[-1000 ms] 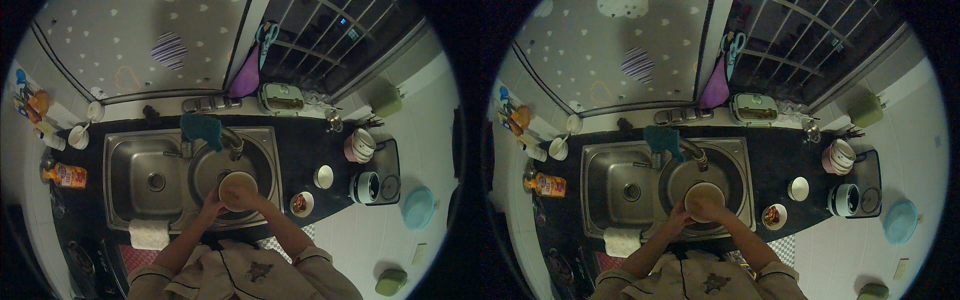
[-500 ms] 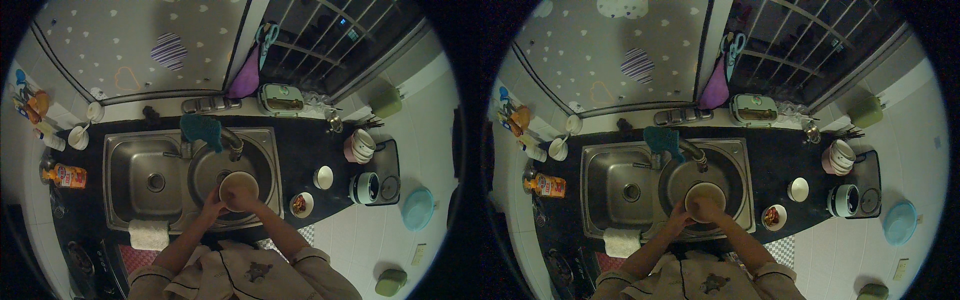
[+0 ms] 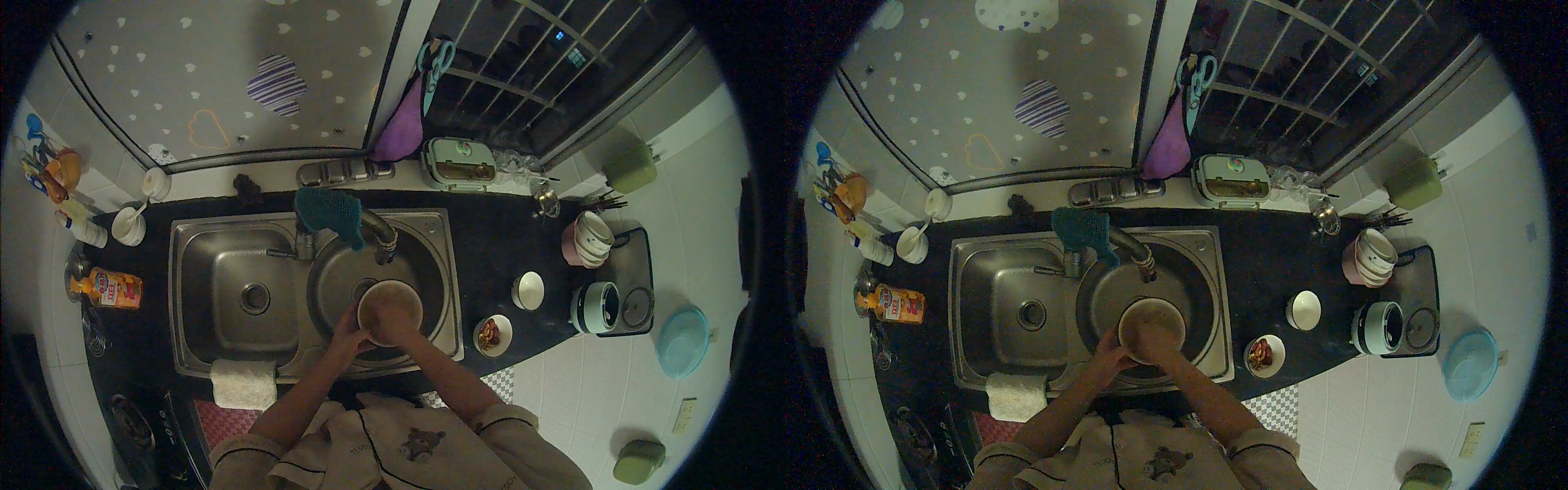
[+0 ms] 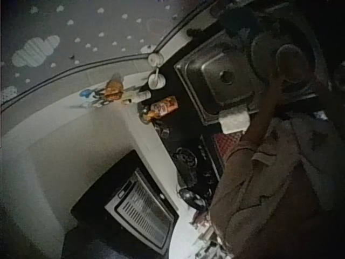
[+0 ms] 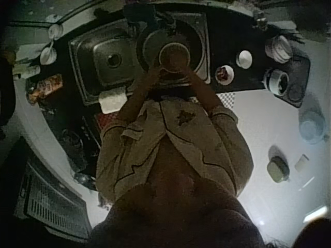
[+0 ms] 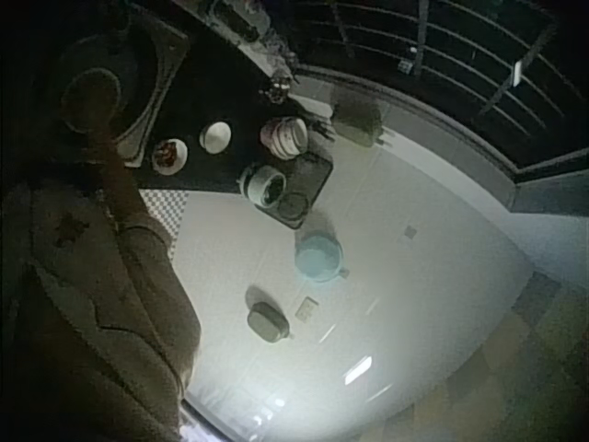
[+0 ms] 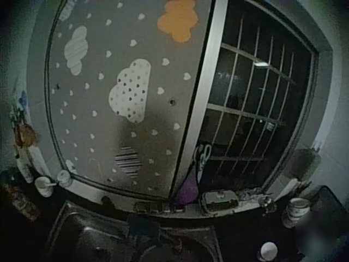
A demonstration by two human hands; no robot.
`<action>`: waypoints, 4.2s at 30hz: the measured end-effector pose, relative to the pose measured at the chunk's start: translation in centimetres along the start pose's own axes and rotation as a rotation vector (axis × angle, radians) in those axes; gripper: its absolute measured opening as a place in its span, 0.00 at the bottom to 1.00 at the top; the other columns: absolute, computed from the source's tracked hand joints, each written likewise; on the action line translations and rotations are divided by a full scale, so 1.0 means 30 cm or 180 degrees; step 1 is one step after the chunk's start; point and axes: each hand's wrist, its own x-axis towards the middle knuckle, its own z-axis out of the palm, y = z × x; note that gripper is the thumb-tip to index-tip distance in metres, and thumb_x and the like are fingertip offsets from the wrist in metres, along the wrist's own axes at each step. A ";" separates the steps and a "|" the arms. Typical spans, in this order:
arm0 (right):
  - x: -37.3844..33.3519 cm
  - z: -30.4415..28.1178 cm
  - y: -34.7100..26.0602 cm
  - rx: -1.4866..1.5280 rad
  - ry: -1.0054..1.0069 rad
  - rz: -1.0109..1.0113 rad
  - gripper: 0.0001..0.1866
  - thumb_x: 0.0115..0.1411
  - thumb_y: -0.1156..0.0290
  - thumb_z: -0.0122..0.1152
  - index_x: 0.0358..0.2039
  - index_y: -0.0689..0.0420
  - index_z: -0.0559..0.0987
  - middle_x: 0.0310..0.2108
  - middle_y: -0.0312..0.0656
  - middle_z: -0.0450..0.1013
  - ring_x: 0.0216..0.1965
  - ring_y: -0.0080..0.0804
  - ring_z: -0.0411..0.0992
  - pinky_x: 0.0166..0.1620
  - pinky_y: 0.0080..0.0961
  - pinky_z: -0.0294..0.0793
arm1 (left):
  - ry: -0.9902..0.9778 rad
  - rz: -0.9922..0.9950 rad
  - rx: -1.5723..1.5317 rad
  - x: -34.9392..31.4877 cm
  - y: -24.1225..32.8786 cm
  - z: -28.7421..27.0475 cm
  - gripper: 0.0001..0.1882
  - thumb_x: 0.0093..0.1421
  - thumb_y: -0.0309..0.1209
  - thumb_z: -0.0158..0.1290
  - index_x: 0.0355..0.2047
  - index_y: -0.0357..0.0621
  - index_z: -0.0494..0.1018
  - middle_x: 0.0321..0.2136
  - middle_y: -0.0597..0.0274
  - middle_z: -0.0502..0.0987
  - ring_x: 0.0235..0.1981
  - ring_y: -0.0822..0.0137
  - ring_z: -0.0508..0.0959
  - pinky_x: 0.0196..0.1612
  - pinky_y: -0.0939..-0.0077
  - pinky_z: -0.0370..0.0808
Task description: The person moves containers and bowls around the kitchen counter, then washes a bowl and a small plate under running water at the sink. They rinse the items and place them on the counter.
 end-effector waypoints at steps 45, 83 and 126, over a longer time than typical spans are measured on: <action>-0.015 -0.057 0.070 0.0358 0.0044 0.0006 0.09 0.42 0.67 0.58 0.26 0.53 0.79 0.26 0.44 0.75 0.30 0.41 0.74 0.38 0.35 0.72 | -0.0029 -0.0093 -0.0130 -0.006 -0.029 0.002 0.39 0.50 0.22 0.51 0.60 0.52 0.47 0.53 0.59 0.61 0.49 0.62 0.68 0.40 0.66 0.77; -0.142 -0.176 0.142 0.0312 0.0720 -0.0219 0.14 0.51 0.67 0.54 0.40 0.51 0.76 0.40 0.48 0.70 0.41 0.44 0.70 0.43 0.35 0.71 | 0.0005 -0.0292 -0.0394 -0.013 -0.022 0.021 0.38 0.50 0.23 0.50 0.60 0.53 0.48 0.51 0.59 0.63 0.46 0.62 0.72 0.41 0.63 0.76; -0.332 -0.220 0.261 0.4475 -0.0055 0.1492 0.34 0.49 0.79 0.50 0.59 0.61 0.54 0.49 0.47 0.64 0.46 0.37 0.69 0.36 0.30 0.79 | -0.0504 -0.0187 -0.1386 0.221 -0.155 -0.036 0.10 0.59 0.35 0.45 0.38 0.45 0.69 0.29 0.68 0.73 0.30 0.74 0.74 0.34 0.78 0.72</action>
